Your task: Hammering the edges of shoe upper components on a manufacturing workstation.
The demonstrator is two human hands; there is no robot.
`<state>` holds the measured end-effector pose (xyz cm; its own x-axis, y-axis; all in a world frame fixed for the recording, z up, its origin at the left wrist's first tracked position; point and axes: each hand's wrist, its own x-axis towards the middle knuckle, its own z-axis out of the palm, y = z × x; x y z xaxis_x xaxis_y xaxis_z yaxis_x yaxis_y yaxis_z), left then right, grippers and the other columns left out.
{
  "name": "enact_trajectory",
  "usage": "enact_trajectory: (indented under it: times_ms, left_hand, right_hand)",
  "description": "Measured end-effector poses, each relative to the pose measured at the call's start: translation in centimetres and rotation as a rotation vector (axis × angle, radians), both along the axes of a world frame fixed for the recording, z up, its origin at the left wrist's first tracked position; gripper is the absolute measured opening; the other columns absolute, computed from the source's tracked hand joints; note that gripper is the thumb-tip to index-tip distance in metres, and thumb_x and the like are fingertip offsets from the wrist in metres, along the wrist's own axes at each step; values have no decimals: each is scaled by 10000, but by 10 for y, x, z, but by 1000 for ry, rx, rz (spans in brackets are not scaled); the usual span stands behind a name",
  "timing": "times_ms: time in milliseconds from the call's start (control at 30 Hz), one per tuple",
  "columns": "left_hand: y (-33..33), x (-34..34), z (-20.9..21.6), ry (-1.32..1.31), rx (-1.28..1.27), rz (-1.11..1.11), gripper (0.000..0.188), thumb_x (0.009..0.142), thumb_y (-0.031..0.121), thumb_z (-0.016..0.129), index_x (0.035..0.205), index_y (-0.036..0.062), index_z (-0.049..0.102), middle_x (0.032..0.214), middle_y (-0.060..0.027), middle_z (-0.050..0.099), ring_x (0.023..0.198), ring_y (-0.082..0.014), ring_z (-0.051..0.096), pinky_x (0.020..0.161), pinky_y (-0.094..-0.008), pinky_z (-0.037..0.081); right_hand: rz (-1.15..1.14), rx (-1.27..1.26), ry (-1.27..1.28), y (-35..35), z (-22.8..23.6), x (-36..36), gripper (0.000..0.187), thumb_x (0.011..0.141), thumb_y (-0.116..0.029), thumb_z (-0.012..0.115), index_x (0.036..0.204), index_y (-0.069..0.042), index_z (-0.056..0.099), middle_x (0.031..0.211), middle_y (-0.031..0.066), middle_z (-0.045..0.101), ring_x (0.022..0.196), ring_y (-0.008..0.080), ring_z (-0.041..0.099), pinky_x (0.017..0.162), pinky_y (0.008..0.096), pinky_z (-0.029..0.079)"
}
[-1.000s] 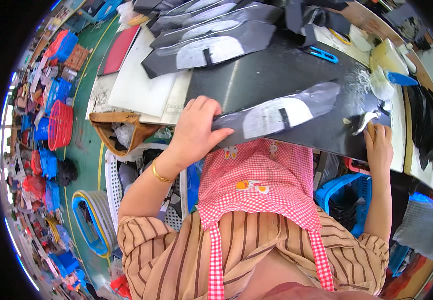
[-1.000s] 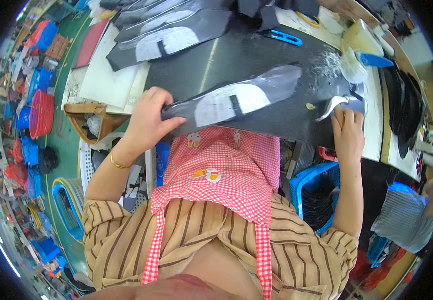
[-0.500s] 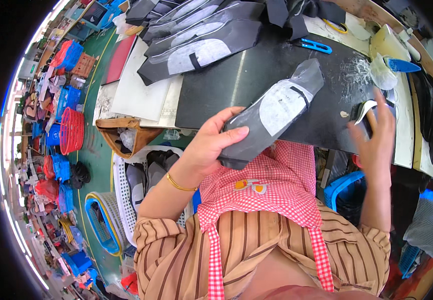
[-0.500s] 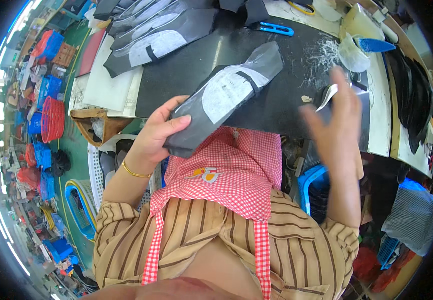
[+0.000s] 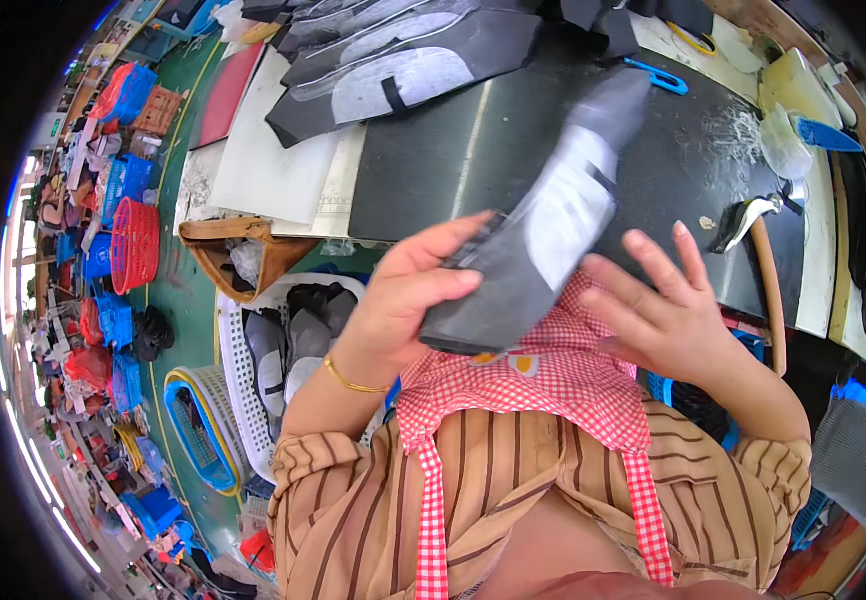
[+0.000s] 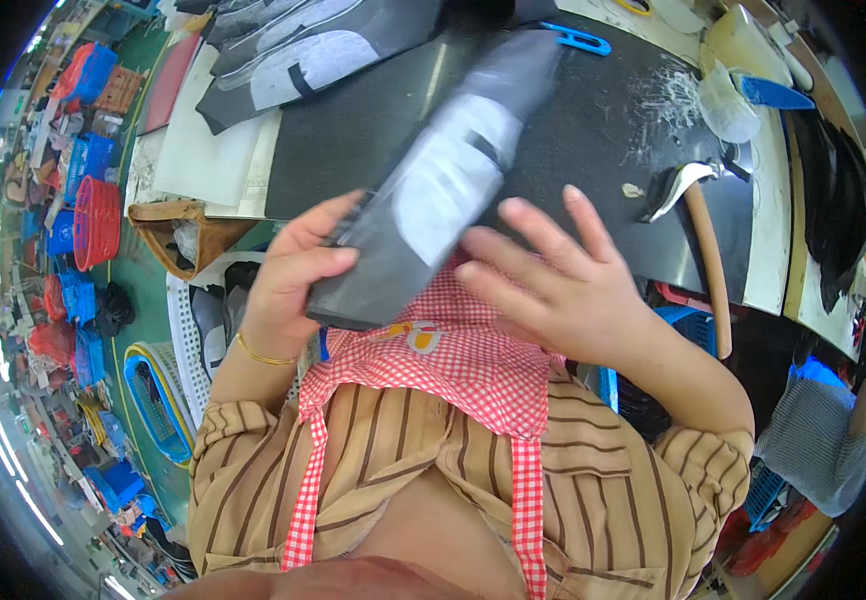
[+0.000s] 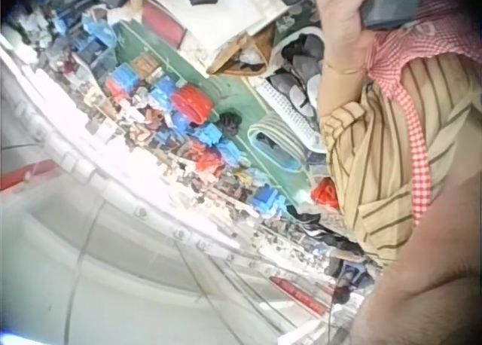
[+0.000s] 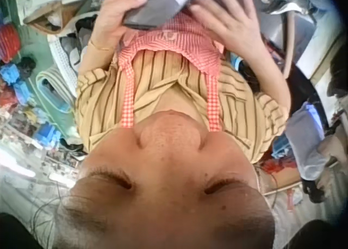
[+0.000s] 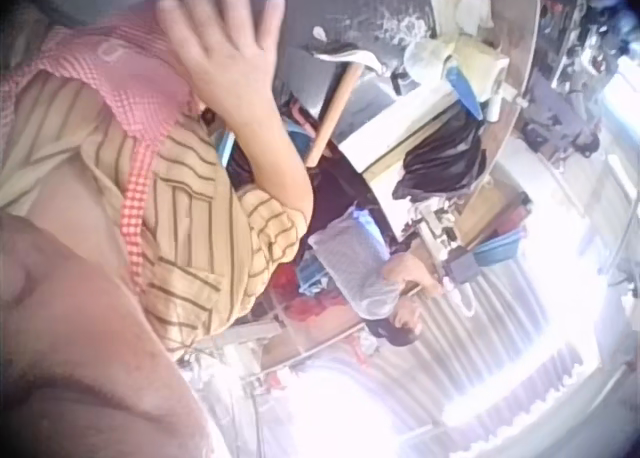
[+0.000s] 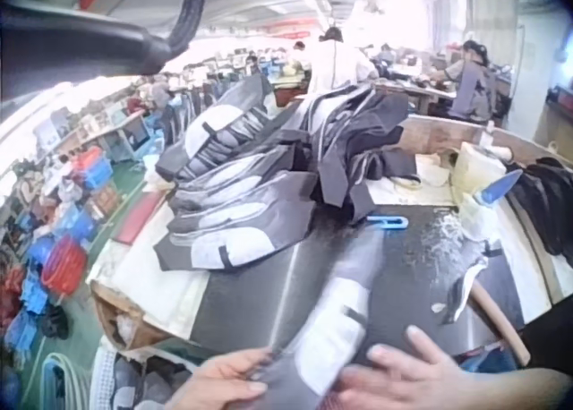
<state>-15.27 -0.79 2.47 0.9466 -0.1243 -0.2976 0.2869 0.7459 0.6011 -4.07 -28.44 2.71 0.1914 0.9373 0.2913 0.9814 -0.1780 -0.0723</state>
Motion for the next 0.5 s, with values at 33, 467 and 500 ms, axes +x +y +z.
enact_trajectory:
  times_ms: [33, 467, 500]
  left_hand:
    - [8, -3, 1, -30, 59, 43, 551, 875, -65, 577, 1415, -55, 468, 1324, -166, 609, 1148, -220, 640, 1001, -362, 517]
    - [24, -21, -14, -101, -27, 116, 592, 833, -80, 548, 1417, -56, 457, 1343, -165, 592, 1213, -225, 603, 1029, -363, 497]
    - [27, -24, -13, -100, -23, 142, 592, 833, -80, 548, 1417, -56, 457, 1343, -165, 592, 1213, -225, 603, 1029, -363, 497]
  right_hand:
    - [-2, -29, 113, -6, 5, 6, 718, 687, -312, 815, 1336, -131, 567, 1419, 88, 556, 1386, 316, 436, 1142, 545, 320]
    - [48, 349, 1920, 27, -9, 1, 675, 935, -86, 601, 1496, -60, 228, 1459, 253, 472, 720, 79, 629, 624, 211, 498]
    - [19, 391, 1907, 25, -9, -3, 688, 918, -64, 614, 1492, -57, 234, 1463, 261, 463, 746, 92, 635, 644, 208, 496]
